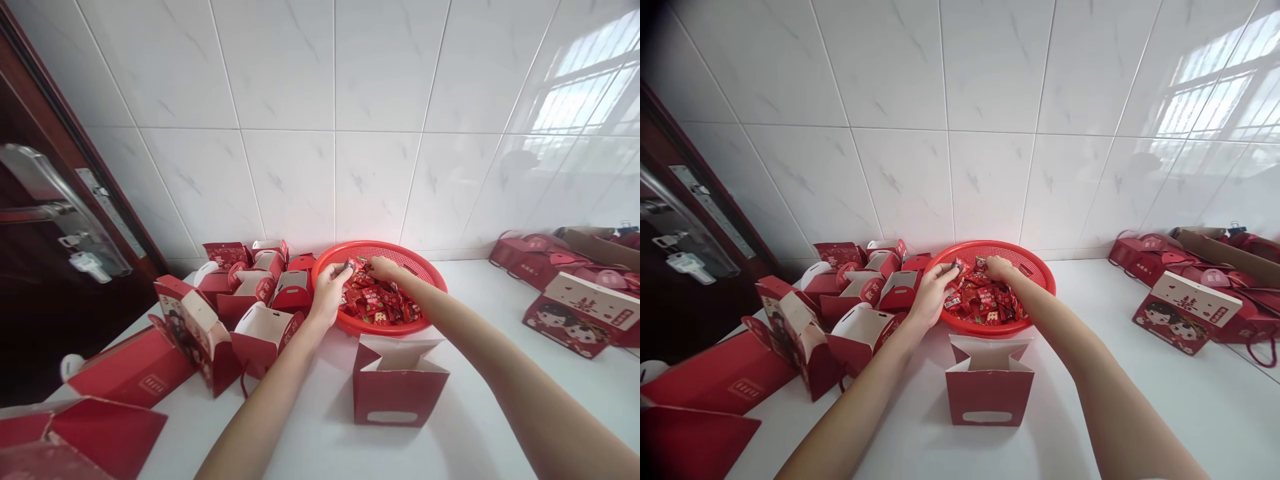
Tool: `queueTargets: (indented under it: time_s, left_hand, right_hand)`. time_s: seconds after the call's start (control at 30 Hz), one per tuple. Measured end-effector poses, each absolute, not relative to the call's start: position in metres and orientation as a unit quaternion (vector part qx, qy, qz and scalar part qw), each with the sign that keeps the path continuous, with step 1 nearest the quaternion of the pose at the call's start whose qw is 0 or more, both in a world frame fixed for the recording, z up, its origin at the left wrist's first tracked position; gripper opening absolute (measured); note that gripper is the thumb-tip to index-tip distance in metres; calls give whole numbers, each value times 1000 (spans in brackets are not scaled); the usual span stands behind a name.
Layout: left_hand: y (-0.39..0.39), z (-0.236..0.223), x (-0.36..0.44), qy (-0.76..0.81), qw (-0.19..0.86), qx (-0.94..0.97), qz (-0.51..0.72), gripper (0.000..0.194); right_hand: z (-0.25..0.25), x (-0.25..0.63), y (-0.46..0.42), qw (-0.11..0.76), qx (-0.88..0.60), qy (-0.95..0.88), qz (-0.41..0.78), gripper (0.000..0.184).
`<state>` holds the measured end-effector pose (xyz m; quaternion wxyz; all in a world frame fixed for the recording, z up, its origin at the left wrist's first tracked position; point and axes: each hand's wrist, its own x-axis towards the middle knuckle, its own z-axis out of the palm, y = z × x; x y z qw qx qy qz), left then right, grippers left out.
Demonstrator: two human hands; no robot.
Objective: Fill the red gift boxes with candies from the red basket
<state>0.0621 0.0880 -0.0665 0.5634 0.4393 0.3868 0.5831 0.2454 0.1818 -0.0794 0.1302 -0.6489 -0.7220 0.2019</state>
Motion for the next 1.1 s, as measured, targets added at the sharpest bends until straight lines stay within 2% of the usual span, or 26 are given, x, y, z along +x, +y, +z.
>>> queueTargets:
  time_s: [0.13, 0.23, 0.4, 0.53, 0.6, 0.7, 0.83, 1.1]
  left_hand:
    - [88, -67, 62, 382, 566, 436, 586, 28]
    - [87, -67, 63, 373, 568, 432, 592, 26]
    - [85, -67, 64, 364, 569, 421, 605, 24]
    - [83, -67, 64, 366, 558, 427, 610, 28]
    - [83, -67, 64, 361, 556, 442, 605, 24]
    - [83, -65, 63, 357, 564, 447, 596, 19]
    - [82, -61, 62, 347, 575, 439, 597, 24]
    - [80, -63, 61, 337, 575, 444, 599, 35]
  right_hand:
    - [-74, 243, 184, 178, -656, -704, 206, 29]
    - [-55, 247, 182, 263, -636, -693, 215, 28]
    - [-24, 256, 150, 439, -545, -674, 238, 38]
    - [-24, 253, 108, 492, -465, -674, 295, 41]
    - [-29, 249, 92, 526, -405, -665, 342, 38]
    - [-35, 244, 79, 543, -358, -665, 367, 26]
    - [-40, 241, 77, 523, -324, -692, 377, 11]
    - [-40, 243, 73, 472, -343, -738, 338, 26]
